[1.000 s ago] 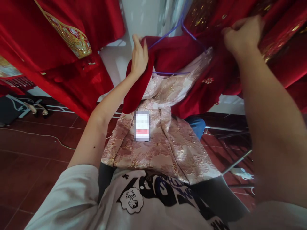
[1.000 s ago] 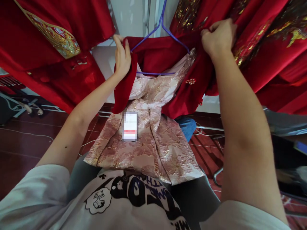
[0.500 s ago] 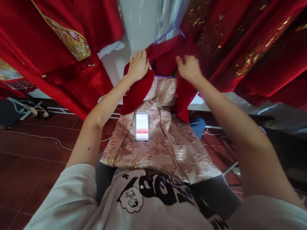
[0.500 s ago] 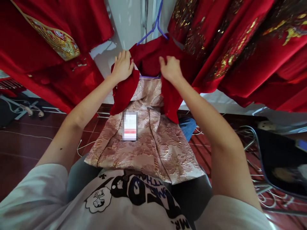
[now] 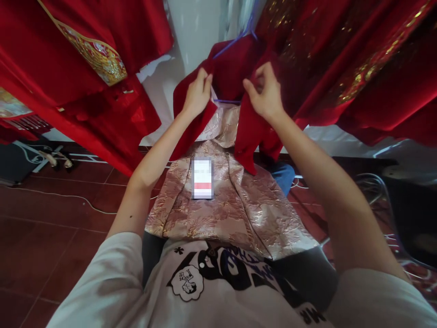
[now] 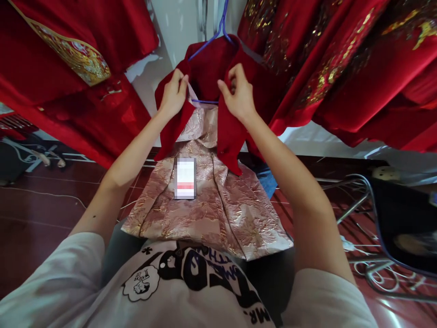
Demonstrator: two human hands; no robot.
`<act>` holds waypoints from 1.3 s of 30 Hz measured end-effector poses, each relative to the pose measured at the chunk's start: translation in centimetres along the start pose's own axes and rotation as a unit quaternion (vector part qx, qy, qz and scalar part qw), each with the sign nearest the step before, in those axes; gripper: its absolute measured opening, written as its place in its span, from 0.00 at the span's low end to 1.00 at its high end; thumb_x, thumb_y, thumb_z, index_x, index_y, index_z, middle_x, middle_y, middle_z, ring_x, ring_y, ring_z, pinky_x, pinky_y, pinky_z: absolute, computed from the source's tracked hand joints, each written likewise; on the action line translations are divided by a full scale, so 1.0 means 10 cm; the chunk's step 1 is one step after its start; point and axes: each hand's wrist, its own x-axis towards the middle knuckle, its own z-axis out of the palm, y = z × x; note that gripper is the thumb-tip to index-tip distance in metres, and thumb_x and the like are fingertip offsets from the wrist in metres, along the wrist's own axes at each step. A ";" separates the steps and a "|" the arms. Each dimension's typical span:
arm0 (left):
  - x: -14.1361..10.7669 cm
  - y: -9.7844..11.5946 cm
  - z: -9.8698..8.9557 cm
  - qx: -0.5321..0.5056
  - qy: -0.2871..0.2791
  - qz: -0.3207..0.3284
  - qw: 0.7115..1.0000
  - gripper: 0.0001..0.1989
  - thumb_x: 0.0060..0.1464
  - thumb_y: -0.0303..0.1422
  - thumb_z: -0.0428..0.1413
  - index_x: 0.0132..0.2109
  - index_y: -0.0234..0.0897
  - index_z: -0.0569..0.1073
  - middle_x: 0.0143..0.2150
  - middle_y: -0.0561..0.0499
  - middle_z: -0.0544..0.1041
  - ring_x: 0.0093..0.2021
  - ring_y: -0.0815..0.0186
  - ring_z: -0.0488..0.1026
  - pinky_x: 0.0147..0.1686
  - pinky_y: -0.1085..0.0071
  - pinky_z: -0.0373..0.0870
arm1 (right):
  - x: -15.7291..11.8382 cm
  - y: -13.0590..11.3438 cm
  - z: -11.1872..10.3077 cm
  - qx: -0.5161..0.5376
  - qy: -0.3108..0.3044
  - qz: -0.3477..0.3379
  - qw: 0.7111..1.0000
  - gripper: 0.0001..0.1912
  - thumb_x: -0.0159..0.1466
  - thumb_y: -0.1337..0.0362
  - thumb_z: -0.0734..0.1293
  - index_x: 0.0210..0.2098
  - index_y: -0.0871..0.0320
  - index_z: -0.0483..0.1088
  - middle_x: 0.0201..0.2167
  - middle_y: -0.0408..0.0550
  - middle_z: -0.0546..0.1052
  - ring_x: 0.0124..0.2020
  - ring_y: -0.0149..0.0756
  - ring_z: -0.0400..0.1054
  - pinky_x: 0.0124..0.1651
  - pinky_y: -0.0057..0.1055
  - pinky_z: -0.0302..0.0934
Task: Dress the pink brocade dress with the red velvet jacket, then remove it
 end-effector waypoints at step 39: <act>-0.27 -0.27 0.44 -0.115 -0.013 0.130 0.985 0.06 0.66 0.29 0.65 0.44 0.39 0.75 0.46 0.46 0.75 0.55 0.54 0.76 0.58 0.58 0.73 | -0.07 0.37 0.37 0.002 -0.047 -0.142 0.989 0.34 0.69 0.30 0.67 0.54 0.53 0.77 0.45 0.57 0.83 0.49 0.51 0.79 0.48 0.44 0.76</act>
